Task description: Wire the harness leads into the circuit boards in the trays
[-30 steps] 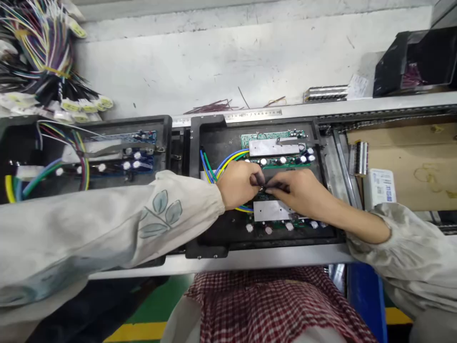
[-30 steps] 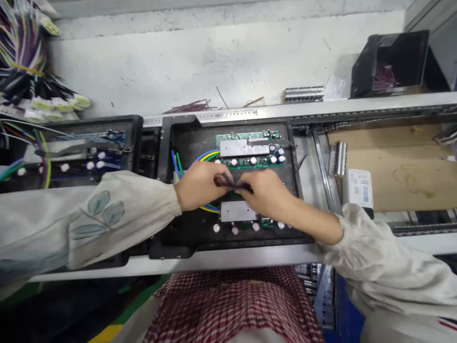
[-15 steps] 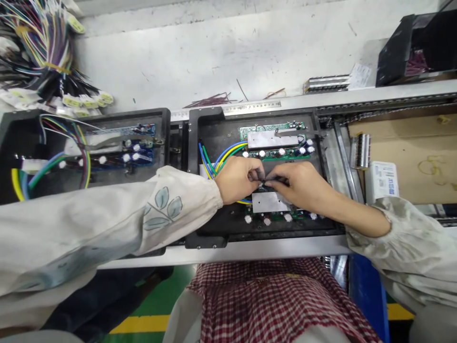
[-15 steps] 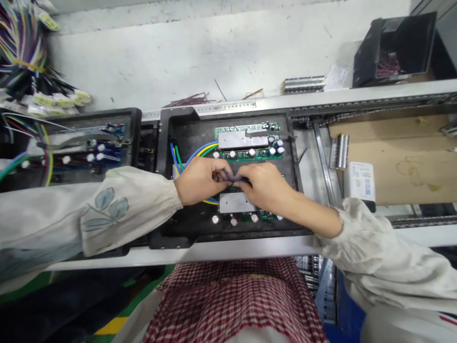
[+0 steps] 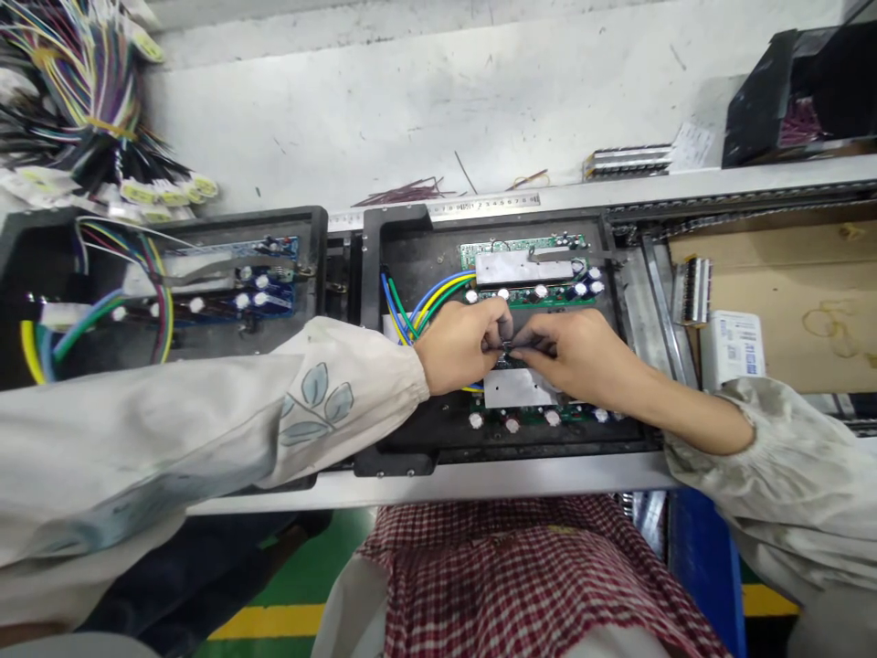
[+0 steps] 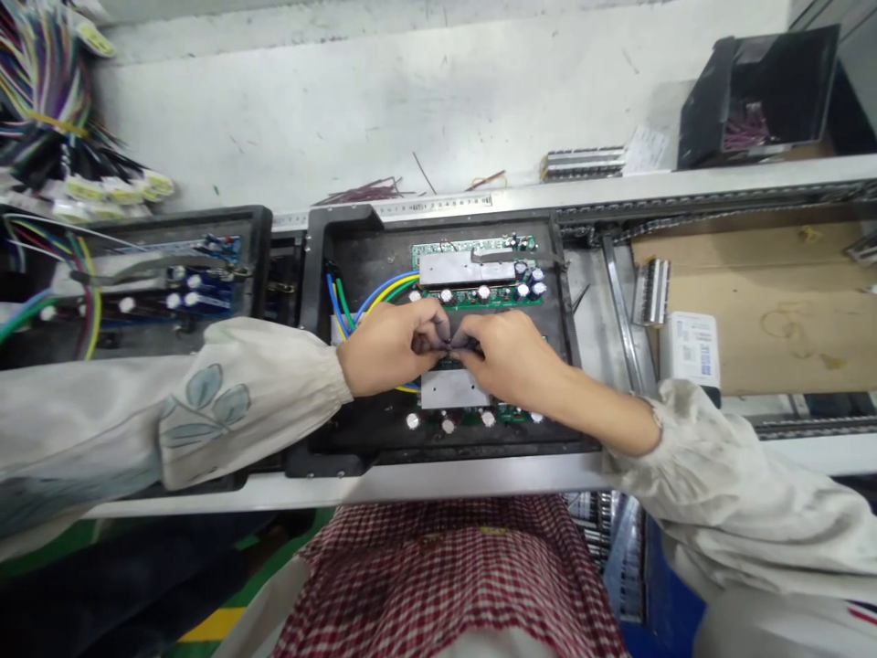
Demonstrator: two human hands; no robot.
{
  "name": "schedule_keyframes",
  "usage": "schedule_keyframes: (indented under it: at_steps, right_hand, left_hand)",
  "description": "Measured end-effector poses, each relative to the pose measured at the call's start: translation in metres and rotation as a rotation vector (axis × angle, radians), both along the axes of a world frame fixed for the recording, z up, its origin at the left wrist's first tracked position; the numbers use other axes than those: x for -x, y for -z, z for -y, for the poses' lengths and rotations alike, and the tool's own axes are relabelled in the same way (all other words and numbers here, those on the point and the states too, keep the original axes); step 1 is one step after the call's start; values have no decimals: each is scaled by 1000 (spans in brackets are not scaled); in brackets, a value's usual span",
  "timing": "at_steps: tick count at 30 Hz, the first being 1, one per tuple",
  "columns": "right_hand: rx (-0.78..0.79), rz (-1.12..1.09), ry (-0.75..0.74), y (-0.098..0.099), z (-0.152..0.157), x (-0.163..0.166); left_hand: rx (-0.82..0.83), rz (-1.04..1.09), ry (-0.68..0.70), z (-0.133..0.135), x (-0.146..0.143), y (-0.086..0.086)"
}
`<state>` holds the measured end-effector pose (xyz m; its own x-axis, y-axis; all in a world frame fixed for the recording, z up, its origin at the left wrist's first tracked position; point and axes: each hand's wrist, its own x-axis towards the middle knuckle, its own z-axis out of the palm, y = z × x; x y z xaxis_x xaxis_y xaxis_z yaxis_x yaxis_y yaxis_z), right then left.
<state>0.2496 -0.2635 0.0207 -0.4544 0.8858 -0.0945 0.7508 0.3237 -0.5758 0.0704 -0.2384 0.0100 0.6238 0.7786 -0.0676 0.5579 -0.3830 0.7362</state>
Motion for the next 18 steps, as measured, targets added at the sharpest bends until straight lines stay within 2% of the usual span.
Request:
schedule_keyframes:
  at_steps: [4, 12, 18]
  right_hand:
    - [3, 0, 0, -2, 0, 0]
    - [-3, -23, -13, -3, 0, -1]
    - [82, -62, -15, -3, -3, -3]
  left_hand:
    - [-59, -12, 40, -1, 0, 1]
    - [45, -116, -9, -5, -3, -1]
    - [-4, -247, 197, -10, -5, -5]
